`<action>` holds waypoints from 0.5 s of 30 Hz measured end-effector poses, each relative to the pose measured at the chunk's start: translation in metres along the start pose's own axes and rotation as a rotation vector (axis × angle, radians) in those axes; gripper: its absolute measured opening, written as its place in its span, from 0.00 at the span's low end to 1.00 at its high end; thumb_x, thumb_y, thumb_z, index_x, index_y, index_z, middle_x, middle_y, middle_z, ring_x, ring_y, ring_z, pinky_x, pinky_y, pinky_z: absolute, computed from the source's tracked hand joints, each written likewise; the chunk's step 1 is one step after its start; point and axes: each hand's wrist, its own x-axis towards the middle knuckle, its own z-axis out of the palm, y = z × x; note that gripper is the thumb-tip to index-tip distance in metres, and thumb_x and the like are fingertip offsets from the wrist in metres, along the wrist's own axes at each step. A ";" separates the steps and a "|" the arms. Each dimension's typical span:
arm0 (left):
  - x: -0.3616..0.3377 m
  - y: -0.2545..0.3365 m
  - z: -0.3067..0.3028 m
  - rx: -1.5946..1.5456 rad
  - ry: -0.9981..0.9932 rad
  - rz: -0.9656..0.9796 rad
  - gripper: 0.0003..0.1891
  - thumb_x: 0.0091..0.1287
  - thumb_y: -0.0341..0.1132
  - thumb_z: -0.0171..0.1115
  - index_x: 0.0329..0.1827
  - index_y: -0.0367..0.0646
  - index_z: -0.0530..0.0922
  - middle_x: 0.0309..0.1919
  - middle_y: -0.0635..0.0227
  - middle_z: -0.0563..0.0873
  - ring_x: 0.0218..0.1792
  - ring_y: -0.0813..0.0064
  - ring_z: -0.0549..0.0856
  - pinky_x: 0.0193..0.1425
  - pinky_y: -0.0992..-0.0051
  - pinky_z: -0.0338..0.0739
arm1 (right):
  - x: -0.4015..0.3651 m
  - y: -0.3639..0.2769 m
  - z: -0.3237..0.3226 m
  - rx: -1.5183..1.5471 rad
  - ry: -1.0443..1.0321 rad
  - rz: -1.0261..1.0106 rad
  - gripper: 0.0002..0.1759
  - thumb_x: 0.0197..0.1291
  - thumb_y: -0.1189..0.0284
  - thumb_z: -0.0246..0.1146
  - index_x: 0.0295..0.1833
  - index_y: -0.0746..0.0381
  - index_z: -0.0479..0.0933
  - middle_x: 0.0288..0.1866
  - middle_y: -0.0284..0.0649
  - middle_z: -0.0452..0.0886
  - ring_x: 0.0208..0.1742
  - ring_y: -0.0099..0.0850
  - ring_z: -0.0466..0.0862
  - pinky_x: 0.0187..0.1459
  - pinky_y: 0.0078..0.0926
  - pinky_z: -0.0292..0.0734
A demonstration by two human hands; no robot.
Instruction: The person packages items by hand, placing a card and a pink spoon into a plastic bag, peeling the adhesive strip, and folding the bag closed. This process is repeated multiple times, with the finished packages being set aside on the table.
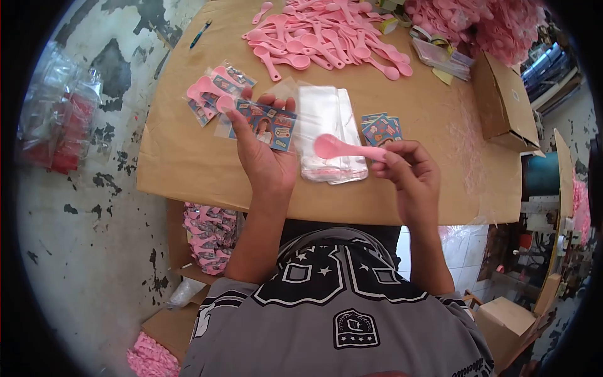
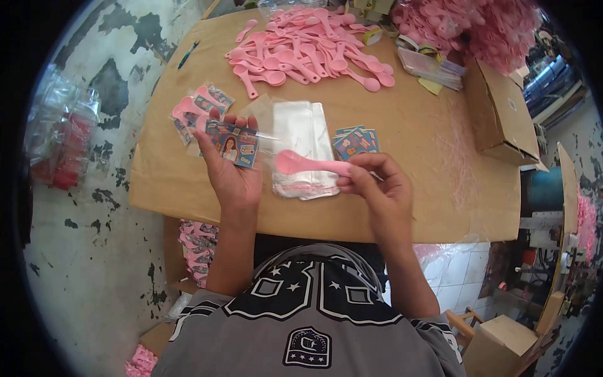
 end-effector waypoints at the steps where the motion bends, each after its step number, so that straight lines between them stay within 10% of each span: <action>1: -0.004 -0.004 0.005 0.012 -0.008 -0.027 0.28 0.80 0.55 0.60 0.70 0.42 0.74 0.50 0.63 0.85 0.52 0.68 0.86 0.75 0.56 0.79 | -0.002 0.004 0.008 0.041 0.001 -0.002 0.09 0.75 0.77 0.66 0.55 0.69 0.79 0.45 0.43 0.88 0.44 0.29 0.90 0.47 0.25 0.87; 15: -0.050 -0.040 0.027 -0.084 -0.064 -0.563 0.27 0.82 0.54 0.59 0.71 0.42 0.72 0.48 0.66 0.84 0.49 0.73 0.86 0.65 0.66 0.84 | 0.000 0.036 0.005 -0.155 -0.074 -0.181 0.22 0.60 0.74 0.79 0.53 0.61 0.74 0.48 0.31 0.76 0.46 0.21 0.76 0.49 0.22 0.76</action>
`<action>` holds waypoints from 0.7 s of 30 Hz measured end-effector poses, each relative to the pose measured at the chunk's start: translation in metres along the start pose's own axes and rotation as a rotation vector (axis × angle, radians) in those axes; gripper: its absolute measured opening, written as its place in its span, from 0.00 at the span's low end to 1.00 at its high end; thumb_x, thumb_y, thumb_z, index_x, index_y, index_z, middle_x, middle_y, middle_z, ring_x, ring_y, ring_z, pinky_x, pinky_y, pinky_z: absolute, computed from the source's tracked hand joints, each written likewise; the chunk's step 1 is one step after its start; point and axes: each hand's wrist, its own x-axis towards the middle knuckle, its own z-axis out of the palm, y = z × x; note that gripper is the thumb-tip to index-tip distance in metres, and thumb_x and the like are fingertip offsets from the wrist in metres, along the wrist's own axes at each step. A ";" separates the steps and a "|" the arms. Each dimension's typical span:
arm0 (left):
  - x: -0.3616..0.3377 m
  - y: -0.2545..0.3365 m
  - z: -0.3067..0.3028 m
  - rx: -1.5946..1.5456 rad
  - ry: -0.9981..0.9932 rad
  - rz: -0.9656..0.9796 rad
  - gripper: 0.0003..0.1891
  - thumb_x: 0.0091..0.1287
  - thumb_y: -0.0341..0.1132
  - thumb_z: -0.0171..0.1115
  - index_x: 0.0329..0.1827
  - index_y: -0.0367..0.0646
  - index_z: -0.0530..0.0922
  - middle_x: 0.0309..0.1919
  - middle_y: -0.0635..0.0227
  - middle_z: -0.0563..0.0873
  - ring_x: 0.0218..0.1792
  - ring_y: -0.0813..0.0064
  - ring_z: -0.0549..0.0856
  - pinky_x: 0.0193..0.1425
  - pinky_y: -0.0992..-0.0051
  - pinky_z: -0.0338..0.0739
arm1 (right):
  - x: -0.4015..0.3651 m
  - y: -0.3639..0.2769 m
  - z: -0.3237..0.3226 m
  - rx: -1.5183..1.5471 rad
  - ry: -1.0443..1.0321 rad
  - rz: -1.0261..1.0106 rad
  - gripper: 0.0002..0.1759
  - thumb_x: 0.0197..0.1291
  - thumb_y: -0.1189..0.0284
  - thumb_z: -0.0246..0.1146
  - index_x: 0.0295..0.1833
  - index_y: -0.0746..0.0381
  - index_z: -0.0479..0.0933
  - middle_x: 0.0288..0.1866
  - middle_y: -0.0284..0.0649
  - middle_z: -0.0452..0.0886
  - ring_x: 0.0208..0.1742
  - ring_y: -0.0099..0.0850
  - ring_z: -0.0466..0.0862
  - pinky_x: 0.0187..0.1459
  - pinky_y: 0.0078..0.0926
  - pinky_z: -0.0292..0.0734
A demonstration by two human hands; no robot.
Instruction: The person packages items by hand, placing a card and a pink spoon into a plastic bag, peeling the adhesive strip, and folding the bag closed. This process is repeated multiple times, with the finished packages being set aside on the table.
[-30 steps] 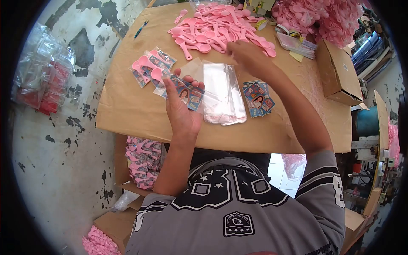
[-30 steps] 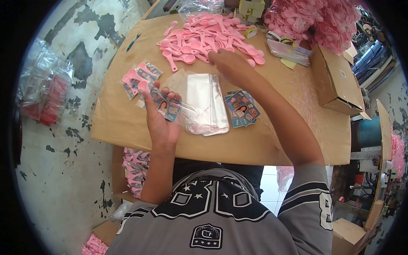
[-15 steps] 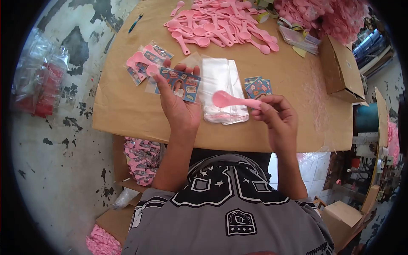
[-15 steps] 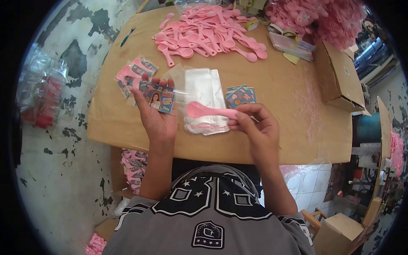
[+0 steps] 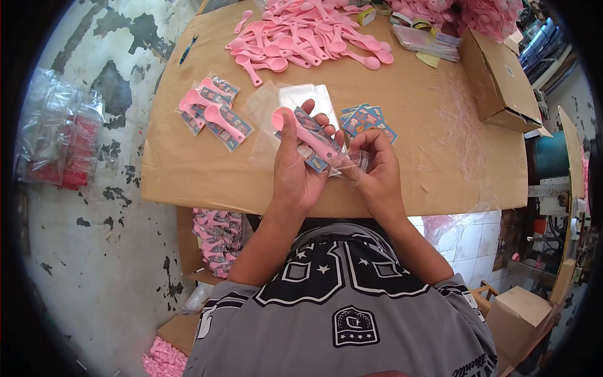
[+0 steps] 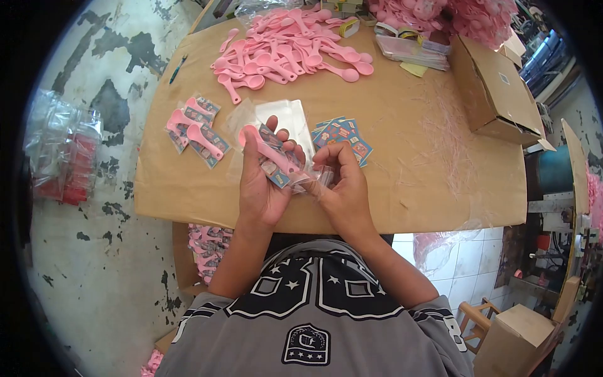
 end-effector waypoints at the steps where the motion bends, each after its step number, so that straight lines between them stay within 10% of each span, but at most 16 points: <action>1: 0.000 0.001 0.000 0.008 -0.019 -0.026 0.27 0.82 0.53 0.58 0.72 0.42 0.72 0.50 0.65 0.84 0.51 0.72 0.86 0.67 0.64 0.84 | -0.001 -0.001 0.000 -0.041 0.022 -0.049 0.24 0.59 0.74 0.80 0.55 0.61 0.74 0.50 0.34 0.77 0.49 0.24 0.77 0.50 0.23 0.76; 5: 0.001 0.009 0.003 0.034 -0.041 -0.088 0.24 0.85 0.48 0.55 0.74 0.41 0.71 0.62 0.58 0.83 0.62 0.67 0.85 0.74 0.58 0.80 | 0.001 -0.031 -0.001 -0.487 0.071 -0.448 0.34 0.53 0.73 0.81 0.67 0.58 0.78 0.62 0.44 0.80 0.62 0.39 0.80 0.58 0.33 0.78; 9: 0.005 0.025 0.008 0.038 -0.036 -0.106 0.22 0.86 0.44 0.52 0.75 0.40 0.70 0.73 0.53 0.78 0.73 0.62 0.80 0.79 0.52 0.75 | 0.007 -0.056 -0.033 -0.632 -0.270 -0.726 0.24 0.54 0.73 0.78 0.59 0.53 0.88 0.75 0.49 0.78 0.75 0.49 0.75 0.72 0.48 0.72; 21: -0.008 0.025 0.015 0.047 -0.096 -0.336 0.30 0.86 0.48 0.49 0.81 0.36 0.63 0.74 0.46 0.74 0.75 0.54 0.77 0.79 0.54 0.74 | 0.036 -0.043 -0.017 -0.782 -0.368 -0.786 0.26 0.55 0.77 0.72 0.60 0.43 0.89 0.80 0.43 0.74 0.82 0.51 0.68 0.76 0.49 0.69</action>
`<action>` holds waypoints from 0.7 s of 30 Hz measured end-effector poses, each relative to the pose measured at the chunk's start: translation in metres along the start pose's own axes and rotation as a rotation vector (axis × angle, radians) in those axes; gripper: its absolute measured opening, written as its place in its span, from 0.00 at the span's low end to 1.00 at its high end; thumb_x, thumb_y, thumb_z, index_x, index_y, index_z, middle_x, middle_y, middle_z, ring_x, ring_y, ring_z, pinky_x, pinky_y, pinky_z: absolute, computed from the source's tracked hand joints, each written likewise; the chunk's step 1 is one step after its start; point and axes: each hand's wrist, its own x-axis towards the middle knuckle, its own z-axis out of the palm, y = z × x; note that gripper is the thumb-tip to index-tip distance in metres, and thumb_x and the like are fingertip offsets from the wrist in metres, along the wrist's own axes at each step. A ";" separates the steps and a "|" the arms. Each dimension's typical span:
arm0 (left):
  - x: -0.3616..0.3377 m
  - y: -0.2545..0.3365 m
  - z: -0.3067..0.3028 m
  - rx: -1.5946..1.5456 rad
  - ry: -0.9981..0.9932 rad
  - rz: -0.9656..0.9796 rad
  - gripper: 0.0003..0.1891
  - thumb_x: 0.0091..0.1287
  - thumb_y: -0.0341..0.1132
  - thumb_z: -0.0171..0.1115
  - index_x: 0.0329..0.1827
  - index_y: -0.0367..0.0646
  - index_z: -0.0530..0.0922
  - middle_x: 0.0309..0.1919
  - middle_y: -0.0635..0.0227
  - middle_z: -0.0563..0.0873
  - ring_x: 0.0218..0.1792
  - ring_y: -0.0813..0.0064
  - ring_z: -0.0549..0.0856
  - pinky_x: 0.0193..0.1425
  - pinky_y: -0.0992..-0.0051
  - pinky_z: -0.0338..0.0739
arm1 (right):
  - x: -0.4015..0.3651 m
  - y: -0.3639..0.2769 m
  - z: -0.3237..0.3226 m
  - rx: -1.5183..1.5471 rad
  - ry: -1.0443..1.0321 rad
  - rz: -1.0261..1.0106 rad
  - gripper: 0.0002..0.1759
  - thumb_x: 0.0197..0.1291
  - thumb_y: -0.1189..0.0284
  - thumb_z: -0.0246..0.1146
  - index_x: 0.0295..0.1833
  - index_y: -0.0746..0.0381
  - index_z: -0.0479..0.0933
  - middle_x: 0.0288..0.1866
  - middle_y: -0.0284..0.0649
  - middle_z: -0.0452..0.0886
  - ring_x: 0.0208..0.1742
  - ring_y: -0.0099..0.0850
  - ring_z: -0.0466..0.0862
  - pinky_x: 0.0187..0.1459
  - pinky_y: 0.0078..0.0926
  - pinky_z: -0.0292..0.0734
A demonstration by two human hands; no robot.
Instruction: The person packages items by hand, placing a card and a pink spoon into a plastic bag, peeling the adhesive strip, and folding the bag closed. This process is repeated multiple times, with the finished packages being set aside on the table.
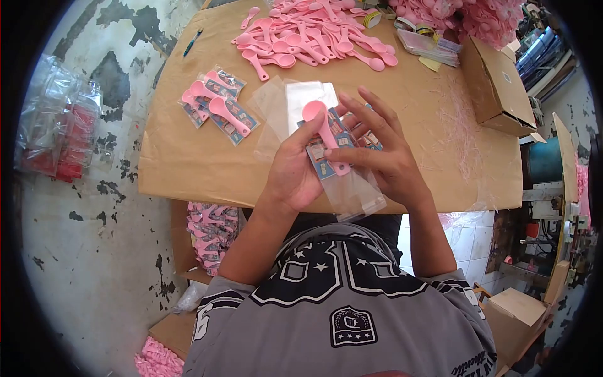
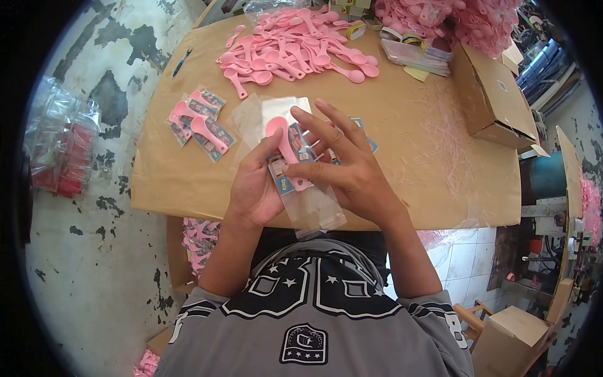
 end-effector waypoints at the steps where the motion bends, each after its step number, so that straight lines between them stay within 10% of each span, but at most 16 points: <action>1: 0.000 0.000 0.001 0.003 0.006 -0.012 0.30 0.86 0.49 0.49 0.81 0.37 0.62 0.75 0.45 0.74 0.73 0.54 0.78 0.79 0.53 0.74 | 0.002 -0.001 -0.002 0.051 0.023 0.010 0.25 0.56 0.77 0.72 0.60 0.46 0.88 0.77 0.43 0.77 0.80 0.50 0.71 0.75 0.48 0.70; 8: -0.003 0.008 -0.003 0.517 -0.024 0.193 0.34 0.85 0.52 0.49 0.83 0.35 0.59 0.78 0.45 0.71 0.75 0.56 0.77 0.81 0.56 0.70 | -0.009 -0.005 -0.014 0.529 0.220 0.417 0.27 0.66 0.76 0.73 0.70 0.66 0.78 0.48 0.41 0.90 0.46 0.27 0.86 0.51 0.25 0.79; 15: -0.001 -0.005 0.006 0.789 0.071 0.159 0.26 0.78 0.30 0.65 0.75 0.30 0.72 0.59 0.46 0.89 0.54 0.70 0.91 0.60 0.72 0.86 | -0.025 -0.015 -0.004 0.765 0.105 0.860 0.37 0.68 0.74 0.73 0.79 0.62 0.66 0.31 0.31 0.84 0.32 0.16 0.79 0.42 0.15 0.73; 21: -0.004 -0.017 0.014 0.917 0.110 0.292 0.28 0.80 0.29 0.64 0.80 0.37 0.70 0.58 0.55 0.91 0.52 0.78 0.90 0.52 0.82 0.84 | -0.020 -0.001 -0.013 -0.074 0.448 0.380 0.21 0.63 0.77 0.74 0.61 0.63 0.82 0.50 0.43 0.88 0.49 0.35 0.86 0.49 0.31 0.80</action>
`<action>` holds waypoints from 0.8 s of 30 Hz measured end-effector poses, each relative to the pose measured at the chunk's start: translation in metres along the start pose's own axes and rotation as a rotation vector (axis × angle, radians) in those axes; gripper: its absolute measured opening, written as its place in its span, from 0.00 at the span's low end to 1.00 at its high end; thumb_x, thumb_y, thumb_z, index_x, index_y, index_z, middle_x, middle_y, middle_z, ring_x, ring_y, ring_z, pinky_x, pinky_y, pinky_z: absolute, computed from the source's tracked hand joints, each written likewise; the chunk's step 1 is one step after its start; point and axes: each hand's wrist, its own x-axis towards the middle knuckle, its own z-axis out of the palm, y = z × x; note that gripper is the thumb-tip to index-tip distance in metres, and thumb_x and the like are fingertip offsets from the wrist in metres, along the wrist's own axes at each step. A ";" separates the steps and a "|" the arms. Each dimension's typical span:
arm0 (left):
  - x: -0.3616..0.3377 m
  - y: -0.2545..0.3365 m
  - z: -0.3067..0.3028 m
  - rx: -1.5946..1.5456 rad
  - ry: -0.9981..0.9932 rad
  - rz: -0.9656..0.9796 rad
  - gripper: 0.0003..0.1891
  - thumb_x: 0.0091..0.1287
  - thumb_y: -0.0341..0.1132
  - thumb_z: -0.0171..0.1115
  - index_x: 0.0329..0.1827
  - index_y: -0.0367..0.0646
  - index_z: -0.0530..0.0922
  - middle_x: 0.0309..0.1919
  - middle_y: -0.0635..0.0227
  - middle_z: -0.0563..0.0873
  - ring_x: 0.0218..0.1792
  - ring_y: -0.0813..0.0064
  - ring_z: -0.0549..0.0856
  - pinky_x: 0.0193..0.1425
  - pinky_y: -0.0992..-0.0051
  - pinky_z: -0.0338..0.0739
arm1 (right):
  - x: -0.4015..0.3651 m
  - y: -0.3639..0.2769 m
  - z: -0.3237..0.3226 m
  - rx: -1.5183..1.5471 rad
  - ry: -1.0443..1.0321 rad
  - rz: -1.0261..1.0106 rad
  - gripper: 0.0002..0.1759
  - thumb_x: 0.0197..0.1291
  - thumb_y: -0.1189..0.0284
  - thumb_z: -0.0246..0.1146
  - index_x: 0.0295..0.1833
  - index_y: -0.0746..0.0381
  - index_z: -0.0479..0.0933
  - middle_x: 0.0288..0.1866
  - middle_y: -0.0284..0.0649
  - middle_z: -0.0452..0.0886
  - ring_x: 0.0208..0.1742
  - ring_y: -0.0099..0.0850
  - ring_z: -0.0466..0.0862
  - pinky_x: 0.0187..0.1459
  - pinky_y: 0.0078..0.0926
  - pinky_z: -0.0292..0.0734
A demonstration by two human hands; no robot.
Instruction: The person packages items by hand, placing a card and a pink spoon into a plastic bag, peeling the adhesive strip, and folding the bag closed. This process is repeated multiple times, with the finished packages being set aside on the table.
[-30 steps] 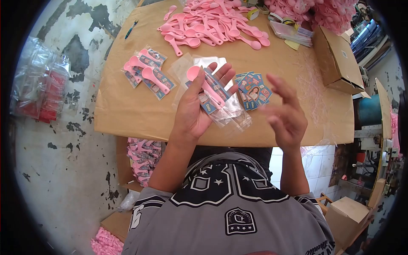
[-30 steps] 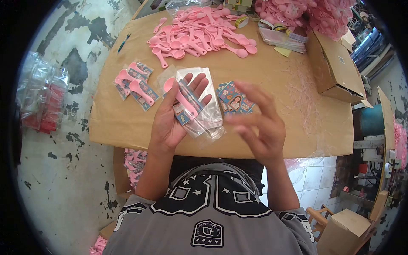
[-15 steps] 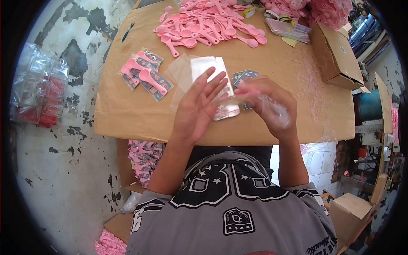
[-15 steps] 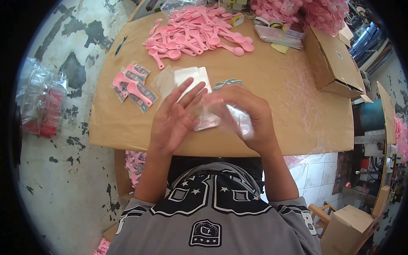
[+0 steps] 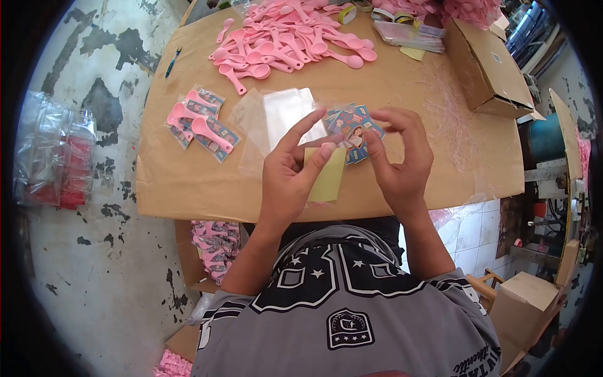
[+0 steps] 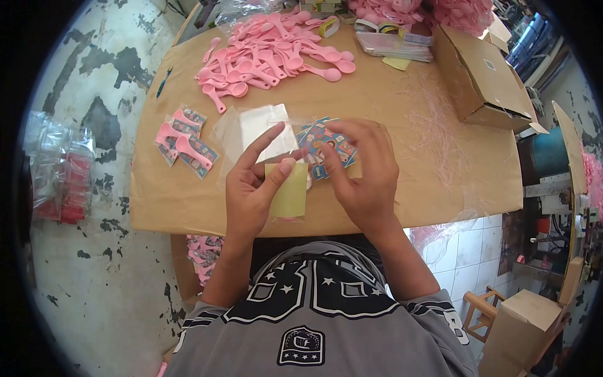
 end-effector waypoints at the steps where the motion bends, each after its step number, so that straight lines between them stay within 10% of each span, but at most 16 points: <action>1: -0.002 0.000 0.001 0.033 -0.009 0.003 0.29 0.80 0.29 0.64 0.81 0.38 0.69 0.59 0.56 0.90 0.53 0.79 0.90 0.52 0.82 0.83 | 0.004 -0.001 0.000 -0.048 -0.008 -0.059 0.19 0.61 0.77 0.74 0.58 0.62 0.84 0.54 0.43 0.87 0.52 0.38 0.85 0.51 0.34 0.80; 18: -0.019 -0.002 0.008 0.477 -0.084 0.250 0.32 0.76 0.22 0.64 0.83 0.40 0.68 0.50 0.59 0.94 0.43 0.90 0.83 0.42 0.86 0.75 | 0.013 -0.019 0.017 -0.102 0.015 -0.083 0.10 0.58 0.79 0.73 0.46 0.63 0.86 0.56 0.42 0.87 0.56 0.43 0.82 0.55 0.39 0.78; 24: -0.020 -0.001 0.001 0.028 -0.049 0.073 0.33 0.78 0.27 0.65 0.85 0.44 0.67 0.49 0.61 0.95 0.36 0.97 0.81 0.36 0.90 0.72 | 0.016 -0.021 0.006 -0.081 -0.004 -0.090 0.10 0.58 0.78 0.73 0.46 0.62 0.86 0.57 0.43 0.86 0.57 0.43 0.82 0.55 0.40 0.77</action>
